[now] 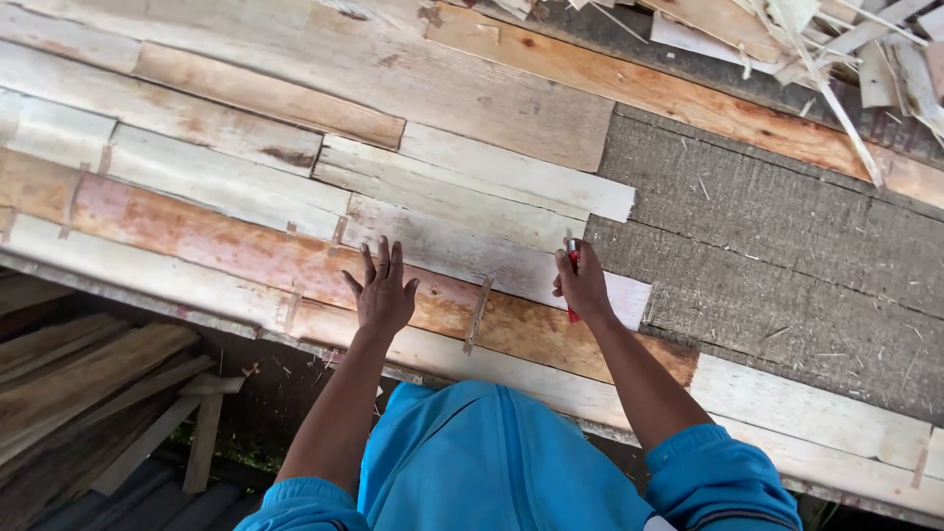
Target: The person uses a red utility knife to shave thin strips from a light-colored wooden plank on a workbench. They repeatedly position the plank, draw the knife along its length to remove shavings, and set the plank aside. The workbench is cluttered with wood scraps and shavings.
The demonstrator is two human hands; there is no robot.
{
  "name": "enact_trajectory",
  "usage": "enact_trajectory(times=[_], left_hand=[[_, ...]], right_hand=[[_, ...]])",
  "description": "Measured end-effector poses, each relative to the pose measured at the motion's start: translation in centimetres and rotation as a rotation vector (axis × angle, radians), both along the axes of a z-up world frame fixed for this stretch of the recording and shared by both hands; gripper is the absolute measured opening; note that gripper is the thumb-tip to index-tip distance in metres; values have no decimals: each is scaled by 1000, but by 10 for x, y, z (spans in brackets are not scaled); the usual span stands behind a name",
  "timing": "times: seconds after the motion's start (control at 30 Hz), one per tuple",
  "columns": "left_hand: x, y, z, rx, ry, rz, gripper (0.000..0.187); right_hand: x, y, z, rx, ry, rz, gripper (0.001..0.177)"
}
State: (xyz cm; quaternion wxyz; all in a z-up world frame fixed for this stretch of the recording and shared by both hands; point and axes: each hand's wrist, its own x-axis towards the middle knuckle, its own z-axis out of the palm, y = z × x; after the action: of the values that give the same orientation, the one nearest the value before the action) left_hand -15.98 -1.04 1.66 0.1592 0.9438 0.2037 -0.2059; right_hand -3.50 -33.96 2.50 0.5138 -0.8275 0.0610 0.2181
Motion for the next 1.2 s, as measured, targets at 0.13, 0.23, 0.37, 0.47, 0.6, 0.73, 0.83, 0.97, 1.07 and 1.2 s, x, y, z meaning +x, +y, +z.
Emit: enact_trajectory(times=[0.13, 0.23, 0.37, 0.47, 0.6, 0.73, 0.83, 0.97, 1.07, 1.2], left_hand=[[4, 28, -6, 18, -79, 28, 79], [29, 51, -4, 40, -118, 12, 75], [73, 80, -9, 17, -185, -45, 72], [103, 92, -17, -3, -211, -81, 76], [121, 95, -56, -38, -204, -101, 83], [120, 93, -46, -46, -163, -117, 85], [124, 96, -41, -46, -147, -112, 85], [122, 95, -40, -69, -161, -106, 82], [118, 95, -38, -76, -171, -96, 77], [122, 92, -36, -41, -184, -74, 70]], right_hand=[[8, 29, -5, -21, -12, 159, 41], [23, 48, -18, -91, -140, 370, 32], [44, 82, -24, -376, -372, 654, 28], [64, 104, -29, -462, -337, 696, 28], [85, 117, -36, -488, -184, 759, 29], [101, 116, -33, -452, -37, 756, 30], [112, 120, -25, -415, 67, 746, 31], [119, 111, -31, -323, 205, 702, 26], [117, 102, -45, -244, 236, 685, 24], [118, 103, -36, -367, 44, 820, 29]])
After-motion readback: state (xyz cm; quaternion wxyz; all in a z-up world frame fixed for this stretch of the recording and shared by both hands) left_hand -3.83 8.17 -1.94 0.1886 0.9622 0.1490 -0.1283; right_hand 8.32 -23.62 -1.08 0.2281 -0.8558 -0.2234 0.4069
